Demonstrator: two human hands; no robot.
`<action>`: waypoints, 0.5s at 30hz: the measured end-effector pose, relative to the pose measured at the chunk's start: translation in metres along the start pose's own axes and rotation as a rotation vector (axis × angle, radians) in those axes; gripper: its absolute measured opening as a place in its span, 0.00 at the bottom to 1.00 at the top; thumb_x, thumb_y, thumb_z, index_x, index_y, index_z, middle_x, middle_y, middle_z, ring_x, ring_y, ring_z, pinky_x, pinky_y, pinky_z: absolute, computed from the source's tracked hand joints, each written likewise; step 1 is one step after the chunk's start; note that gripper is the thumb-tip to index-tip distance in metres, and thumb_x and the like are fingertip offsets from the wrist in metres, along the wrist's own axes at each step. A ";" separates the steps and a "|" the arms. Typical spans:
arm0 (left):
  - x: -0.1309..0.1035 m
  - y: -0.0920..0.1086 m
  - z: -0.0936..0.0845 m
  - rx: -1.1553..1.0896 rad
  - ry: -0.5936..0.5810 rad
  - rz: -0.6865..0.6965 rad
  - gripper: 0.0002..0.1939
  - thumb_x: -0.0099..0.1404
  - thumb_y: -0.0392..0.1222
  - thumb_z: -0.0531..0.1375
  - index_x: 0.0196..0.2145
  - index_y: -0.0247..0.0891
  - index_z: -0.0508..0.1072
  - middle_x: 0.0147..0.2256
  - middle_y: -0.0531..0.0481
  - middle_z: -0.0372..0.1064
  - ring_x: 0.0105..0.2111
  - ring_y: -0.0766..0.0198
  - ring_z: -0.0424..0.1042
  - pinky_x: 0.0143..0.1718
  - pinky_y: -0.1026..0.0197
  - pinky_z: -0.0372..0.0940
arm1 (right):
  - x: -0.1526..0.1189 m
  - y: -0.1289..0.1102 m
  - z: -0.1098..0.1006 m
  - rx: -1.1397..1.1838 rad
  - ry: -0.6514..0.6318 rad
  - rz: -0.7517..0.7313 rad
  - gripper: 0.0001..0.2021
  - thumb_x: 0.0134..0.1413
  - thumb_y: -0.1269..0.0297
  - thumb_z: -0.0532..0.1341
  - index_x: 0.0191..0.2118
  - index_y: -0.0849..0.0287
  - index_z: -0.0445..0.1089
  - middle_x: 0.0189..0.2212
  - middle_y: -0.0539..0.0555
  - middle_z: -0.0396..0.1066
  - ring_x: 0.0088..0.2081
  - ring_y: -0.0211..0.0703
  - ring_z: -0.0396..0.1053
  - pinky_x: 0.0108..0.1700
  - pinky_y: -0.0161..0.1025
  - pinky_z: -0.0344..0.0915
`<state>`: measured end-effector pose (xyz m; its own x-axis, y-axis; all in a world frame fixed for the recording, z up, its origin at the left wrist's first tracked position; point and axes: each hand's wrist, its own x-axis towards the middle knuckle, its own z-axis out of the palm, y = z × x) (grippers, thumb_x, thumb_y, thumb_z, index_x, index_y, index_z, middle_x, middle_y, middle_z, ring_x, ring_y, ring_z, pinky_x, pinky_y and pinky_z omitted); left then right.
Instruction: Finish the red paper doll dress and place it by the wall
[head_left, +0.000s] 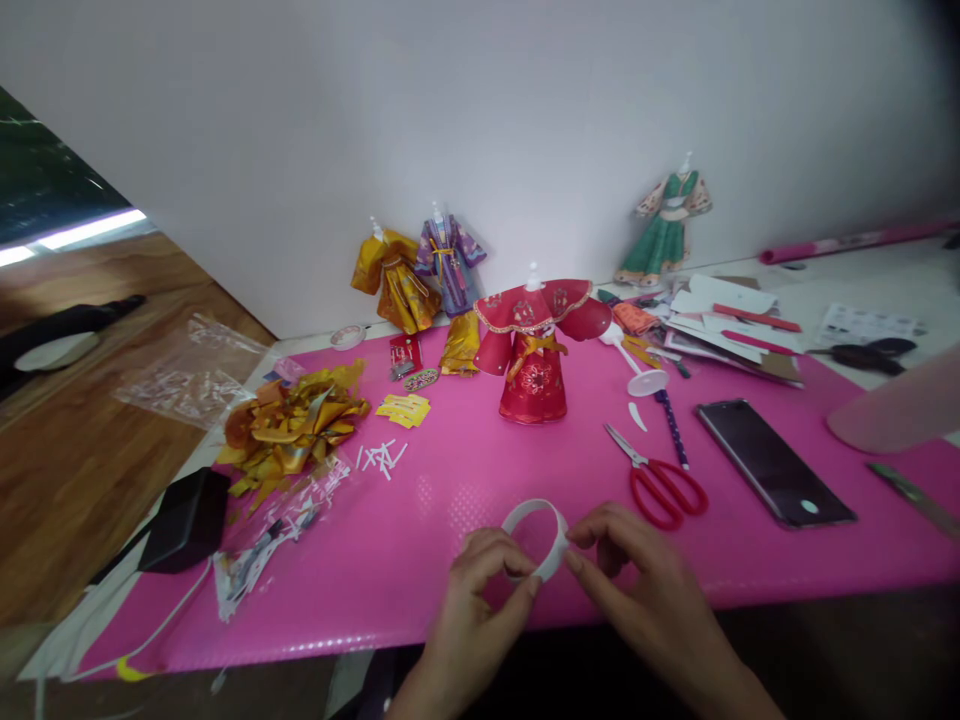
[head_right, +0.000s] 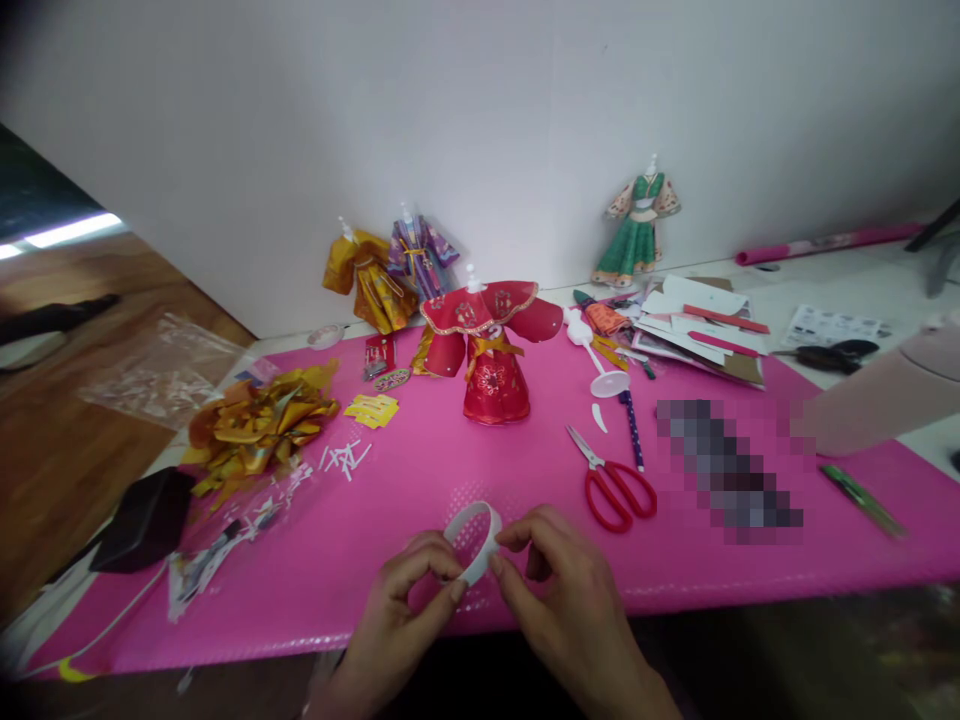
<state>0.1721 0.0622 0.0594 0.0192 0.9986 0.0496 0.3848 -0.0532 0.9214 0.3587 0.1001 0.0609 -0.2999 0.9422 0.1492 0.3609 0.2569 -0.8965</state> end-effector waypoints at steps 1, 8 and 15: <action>-0.001 0.000 0.000 0.020 -0.008 0.014 0.06 0.61 0.37 0.61 0.26 0.39 0.71 0.28 0.52 0.68 0.34 0.61 0.68 0.38 0.59 0.61 | 0.001 0.000 -0.001 0.020 -0.012 0.022 0.03 0.58 0.65 0.61 0.33 0.56 0.68 0.27 0.48 0.65 0.27 0.38 0.62 0.29 0.36 0.61; -0.005 0.006 -0.001 0.058 -0.069 0.041 0.05 0.60 0.34 0.60 0.28 0.41 0.70 0.43 0.45 0.71 0.46 0.55 0.70 0.48 0.51 0.63 | 0.002 0.000 -0.007 0.043 -0.065 -0.037 0.07 0.59 0.68 0.59 0.29 0.55 0.64 0.27 0.48 0.64 0.29 0.38 0.64 0.31 0.35 0.62; -0.008 0.004 0.005 -0.059 -0.174 0.139 0.03 0.61 0.39 0.58 0.29 0.41 0.67 0.64 0.40 0.56 0.66 0.45 0.50 0.61 0.39 0.51 | -0.004 0.001 -0.004 0.033 -0.109 -0.162 0.05 0.59 0.72 0.56 0.33 0.55 0.64 0.30 0.50 0.69 0.33 0.40 0.68 0.36 0.36 0.65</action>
<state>0.1783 0.0538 0.0610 0.2295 0.9664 0.1154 0.3131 -0.1855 0.9314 0.3643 0.0978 0.0609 -0.4462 0.8597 0.2487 0.2716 0.3949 -0.8777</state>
